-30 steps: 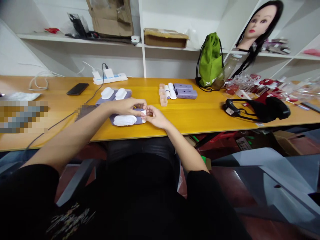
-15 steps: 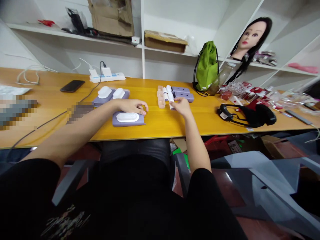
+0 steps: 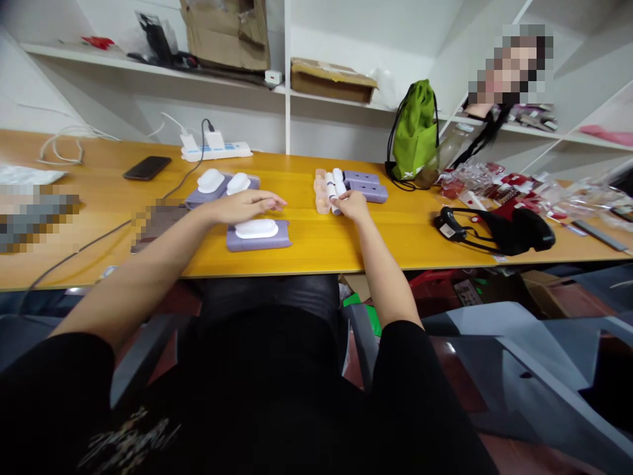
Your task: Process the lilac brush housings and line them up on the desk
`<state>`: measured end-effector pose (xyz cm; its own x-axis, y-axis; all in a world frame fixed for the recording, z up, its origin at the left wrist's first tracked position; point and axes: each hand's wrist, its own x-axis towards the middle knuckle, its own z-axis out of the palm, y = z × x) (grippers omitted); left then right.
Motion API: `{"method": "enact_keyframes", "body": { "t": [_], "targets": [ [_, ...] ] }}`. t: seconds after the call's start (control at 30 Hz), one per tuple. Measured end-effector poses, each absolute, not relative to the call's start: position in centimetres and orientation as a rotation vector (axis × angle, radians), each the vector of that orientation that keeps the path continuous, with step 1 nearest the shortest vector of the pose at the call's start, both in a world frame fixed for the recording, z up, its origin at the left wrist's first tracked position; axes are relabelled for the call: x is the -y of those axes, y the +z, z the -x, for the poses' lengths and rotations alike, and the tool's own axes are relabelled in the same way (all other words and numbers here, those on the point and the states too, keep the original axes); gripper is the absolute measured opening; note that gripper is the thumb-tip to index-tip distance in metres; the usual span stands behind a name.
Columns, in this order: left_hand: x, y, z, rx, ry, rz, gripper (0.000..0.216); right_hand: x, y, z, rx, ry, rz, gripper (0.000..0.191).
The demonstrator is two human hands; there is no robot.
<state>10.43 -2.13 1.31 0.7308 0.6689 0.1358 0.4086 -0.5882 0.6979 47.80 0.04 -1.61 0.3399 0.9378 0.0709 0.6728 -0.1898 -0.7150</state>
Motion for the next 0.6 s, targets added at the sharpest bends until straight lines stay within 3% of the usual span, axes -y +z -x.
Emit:
{"method": "enact_keyframes", "body": {
  "t": [0.17, 0.37, 0.47, 0.6],
  "targets": [
    [9.0, -1.0, -5.4, -0.9, 0.82, -2.231, 0.082, -0.3, -2.5, -47.9, 1.406, 0.576, 1.872, 0.021],
    [11.5, -4.3, -3.8, -1.037, 0.871, -2.339, 0.129, -0.8, -3.9, -48.7, 1.382, 0.572, 1.795, 0.019],
    [10.9, -5.4, -3.9, -1.096, 0.955, -2.348, 0.133, -0.8, -4.1, -48.8, 1.378, 0.567, 1.776, 0.021],
    [10.6, -6.1, -3.7, -1.117, 0.937, -2.28, 0.12, -0.5, -4.0, -48.7, 1.368, 0.553, 1.775, 0.021]
  ]
}}
